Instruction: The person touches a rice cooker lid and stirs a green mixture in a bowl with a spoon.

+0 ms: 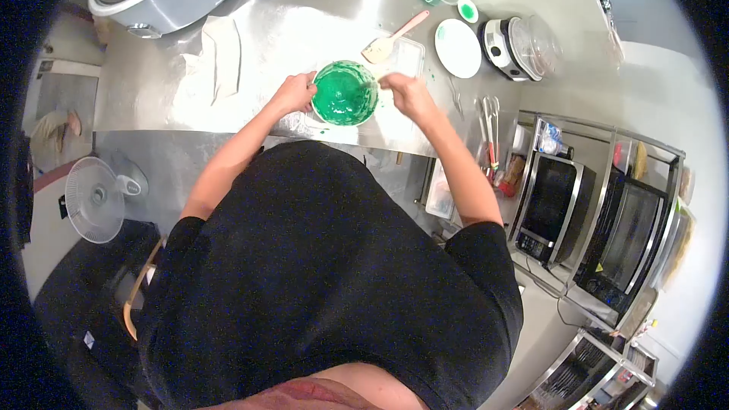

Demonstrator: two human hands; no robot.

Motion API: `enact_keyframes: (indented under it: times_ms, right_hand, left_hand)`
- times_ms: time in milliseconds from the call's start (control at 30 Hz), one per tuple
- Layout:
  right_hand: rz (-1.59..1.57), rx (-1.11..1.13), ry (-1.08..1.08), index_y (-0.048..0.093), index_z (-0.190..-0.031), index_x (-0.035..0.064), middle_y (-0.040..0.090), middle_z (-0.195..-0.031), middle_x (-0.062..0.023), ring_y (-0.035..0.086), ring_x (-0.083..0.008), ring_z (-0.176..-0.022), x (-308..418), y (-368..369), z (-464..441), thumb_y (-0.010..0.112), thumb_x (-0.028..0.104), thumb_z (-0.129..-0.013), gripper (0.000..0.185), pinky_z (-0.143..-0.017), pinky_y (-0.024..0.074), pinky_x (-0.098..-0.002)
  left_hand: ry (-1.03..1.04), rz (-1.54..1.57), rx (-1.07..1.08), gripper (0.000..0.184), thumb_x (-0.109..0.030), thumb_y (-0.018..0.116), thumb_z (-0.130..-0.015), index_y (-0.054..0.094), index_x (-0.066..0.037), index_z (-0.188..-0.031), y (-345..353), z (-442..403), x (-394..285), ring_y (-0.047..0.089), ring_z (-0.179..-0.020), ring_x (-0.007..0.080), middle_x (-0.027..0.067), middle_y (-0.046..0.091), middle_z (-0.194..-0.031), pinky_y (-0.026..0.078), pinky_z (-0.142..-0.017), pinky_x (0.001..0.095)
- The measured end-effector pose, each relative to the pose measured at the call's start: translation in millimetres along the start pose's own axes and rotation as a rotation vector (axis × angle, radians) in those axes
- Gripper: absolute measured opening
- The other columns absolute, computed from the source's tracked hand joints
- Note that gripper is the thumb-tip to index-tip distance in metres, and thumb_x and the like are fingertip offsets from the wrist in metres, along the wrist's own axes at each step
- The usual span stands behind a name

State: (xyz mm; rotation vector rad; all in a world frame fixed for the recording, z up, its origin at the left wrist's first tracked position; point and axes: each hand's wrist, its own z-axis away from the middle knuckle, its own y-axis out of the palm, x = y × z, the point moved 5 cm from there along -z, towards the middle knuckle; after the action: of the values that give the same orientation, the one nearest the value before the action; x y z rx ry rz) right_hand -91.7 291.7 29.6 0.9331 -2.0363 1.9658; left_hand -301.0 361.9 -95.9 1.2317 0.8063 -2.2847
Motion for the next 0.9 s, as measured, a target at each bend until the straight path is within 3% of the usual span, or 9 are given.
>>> enact_keyframes:
  times_ms: [133, 200, 333, 467, 533, 600, 667, 867, 900]
  right_hand:
    - [-0.056, 0.003, 0.156, 0.065, -0.093, -0.0006, 0.068, -0.088, -0.0162, 0.068, -0.0318, -0.080, 10.3, 4.5, 13.1, 0.051, -0.010, -0.078, 0.023, -0.072, 0.0558, -0.0359]
    - [0.007, -0.061, -0.020, 0.065, -0.095, 0.0008, 0.068, -0.088, -0.0146, 0.068, -0.0315, -0.082, 18.5, 5.3, -11.7, 0.052, -0.010, -0.075, 0.026, -0.073, 0.0554, -0.0359]
    - [0.000, -0.027, -0.164, 0.065, -0.093, 0.0015, 0.069, -0.089, -0.0133, 0.068, -0.0314, -0.083, 22.1, 14.0, -42.7, 0.053, -0.011, -0.072, 0.027, -0.074, 0.0550, -0.0364]
    - [0.023, -0.019, -0.060, 0.065, -0.089, 0.0012, 0.068, -0.088, -0.0140, 0.068, -0.0314, -0.082, -1.9, 14.6, -14.3, 0.054, -0.011, -0.072, 0.024, -0.074, 0.0552, -0.0361]
    - [-0.035, -0.033, 0.139, 0.066, -0.089, 0.0012, 0.069, -0.085, -0.0141, 0.069, -0.0297, -0.079, -6.7, 9.9, 6.4, 0.053, -0.012, -0.074, 0.024, -0.072, 0.0559, -0.0350]
    - [-0.038, -0.037, 0.136, 0.066, -0.090, -0.0001, 0.069, -0.084, -0.0143, 0.070, -0.0278, -0.077, 6.0, 4.8, -0.3, 0.053, -0.011, -0.077, 0.021, -0.071, 0.0565, -0.0336]
    - [0.058, -0.039, 0.009, 0.066, -0.091, -0.0006, 0.069, -0.086, -0.0144, 0.070, -0.0258, -0.078, 24.6, 1.9, -20.0, 0.053, -0.011, -0.078, 0.021, -0.071, 0.0562, -0.0330]
    - [0.053, -0.111, 0.019, 0.067, -0.092, 0.0000, 0.071, -0.083, -0.0135, 0.072, -0.0202, -0.082, 8.3, -3.3, -13.4, 0.055, -0.009, -0.081, 0.019, -0.071, 0.0561, -0.0288]
    - [0.048, -0.082, 0.146, 0.067, -0.092, -0.0002, 0.071, -0.083, -0.0139, 0.072, -0.0201, -0.081, 0.2, -1.6, 5.4, 0.055, -0.007, -0.083, 0.017, -0.070, 0.0560, -0.0287]
  left_hand:
    - [-0.015, 0.066, 0.009, 0.051, -0.008, 0.044, -0.087, 0.042, 0.006, -0.136, 5.3, 4.7, 3.2, 0.068, -0.058, 0.0215, 0.0210, 0.068, -0.077, 0.059, -0.058, 0.0330]
    - [0.037, 0.074, -0.064, 0.030, -0.005, 0.043, -0.087, 0.054, 0.011, -0.110, 3.9, 6.6, 0.0, 0.066, -0.053, 0.0216, 0.0193, 0.066, -0.068, 0.057, -0.052, 0.0337]
    - [0.010, 0.084, -0.026, 0.029, -0.005, 0.043, -0.087, 0.054, 0.010, -0.109, 1.6, 7.1, -2.6, 0.066, -0.054, 0.0210, 0.0187, 0.066, -0.069, 0.057, -0.053, 0.0329]
    - [0.024, 0.103, -0.010, 0.029, -0.007, 0.042, -0.088, 0.055, 0.009, -0.109, 2.0, 6.2, 3.8, 0.066, -0.054, 0.0208, 0.0176, 0.067, -0.068, 0.057, -0.051, 0.0331]
    - [0.036, 0.113, -0.014, 0.029, -0.007, 0.041, -0.089, 0.055, 0.009, -0.109, 0.7, 6.6, 3.5, 0.066, -0.053, 0.0207, 0.0171, 0.067, -0.068, 0.057, -0.050, 0.0333]
    - [-0.016, 0.137, 0.008, 0.047, -0.009, 0.043, -0.089, 0.046, 0.005, -0.134, 1.9, 6.7, 5.2, 0.067, -0.056, 0.0188, 0.0187, 0.068, -0.074, 0.059, -0.055, 0.0309]
    - [-0.026, 0.100, 0.031, 0.047, -0.008, 0.043, -0.089, 0.045, 0.004, -0.134, 4.4, 3.7, 7.2, 0.067, -0.057, 0.0186, 0.0182, 0.068, -0.074, 0.059, -0.055, 0.0307]
    - [-0.011, 0.132, 0.040, 0.043, -0.009, 0.041, -0.090, 0.046, 0.006, -0.130, 5.6, 1.5, 11.7, 0.067, -0.055, 0.0185, 0.0170, 0.068, -0.073, 0.057, -0.051, 0.0312]
    - [0.006, 0.194, 0.013, 0.042, -0.010, 0.039, -0.090, 0.047, 0.008, -0.127, 5.7, 3.0, 11.4, 0.066, -0.053, 0.0189, 0.0164, 0.067, -0.071, 0.055, -0.048, 0.0319]
